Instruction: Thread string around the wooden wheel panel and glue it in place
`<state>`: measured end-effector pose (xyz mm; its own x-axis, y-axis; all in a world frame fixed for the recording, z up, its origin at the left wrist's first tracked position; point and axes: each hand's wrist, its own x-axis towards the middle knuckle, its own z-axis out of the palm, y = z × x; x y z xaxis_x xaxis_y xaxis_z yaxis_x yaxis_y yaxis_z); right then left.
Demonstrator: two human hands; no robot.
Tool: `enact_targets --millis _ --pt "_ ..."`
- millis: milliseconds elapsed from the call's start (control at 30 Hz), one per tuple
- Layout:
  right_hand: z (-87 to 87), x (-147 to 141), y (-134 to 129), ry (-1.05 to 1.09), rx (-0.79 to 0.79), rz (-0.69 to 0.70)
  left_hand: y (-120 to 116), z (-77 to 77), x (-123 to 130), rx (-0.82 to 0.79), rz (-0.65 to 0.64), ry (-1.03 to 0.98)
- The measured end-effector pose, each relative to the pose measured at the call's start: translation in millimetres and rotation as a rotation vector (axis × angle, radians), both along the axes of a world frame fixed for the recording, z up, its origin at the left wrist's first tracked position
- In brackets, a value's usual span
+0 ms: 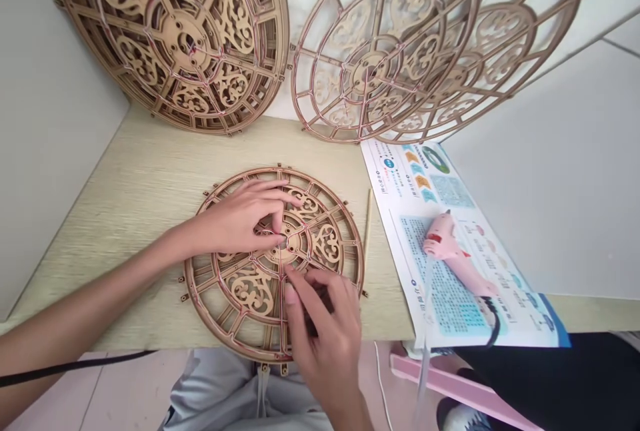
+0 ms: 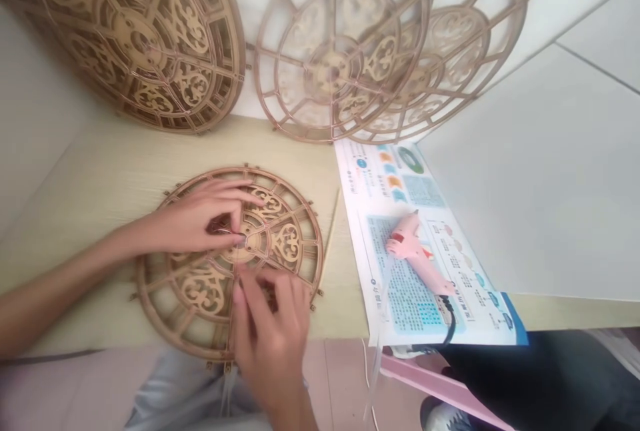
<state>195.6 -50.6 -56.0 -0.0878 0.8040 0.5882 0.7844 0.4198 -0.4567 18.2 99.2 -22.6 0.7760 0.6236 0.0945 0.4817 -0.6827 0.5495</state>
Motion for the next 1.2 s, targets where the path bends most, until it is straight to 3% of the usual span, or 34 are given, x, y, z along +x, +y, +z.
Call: enact_targets --millis 133,400,1200 --pt "0.0 0.2 -0.3 -0.097 -0.044 0.009 0.6 -2.9 -0.9 0.016 -0.001 -0.014" --pt "-5.2 -1.9 -0.4 -0.095 -0.056 0.001 0.3 -6.0 -1.6 0.034 0.014 -0.006" --pt "-7.1 -3.3 0.1 -0.045 -0.057 -0.004 -3.0 5.6 -2.8 0.028 0.004 0.069"
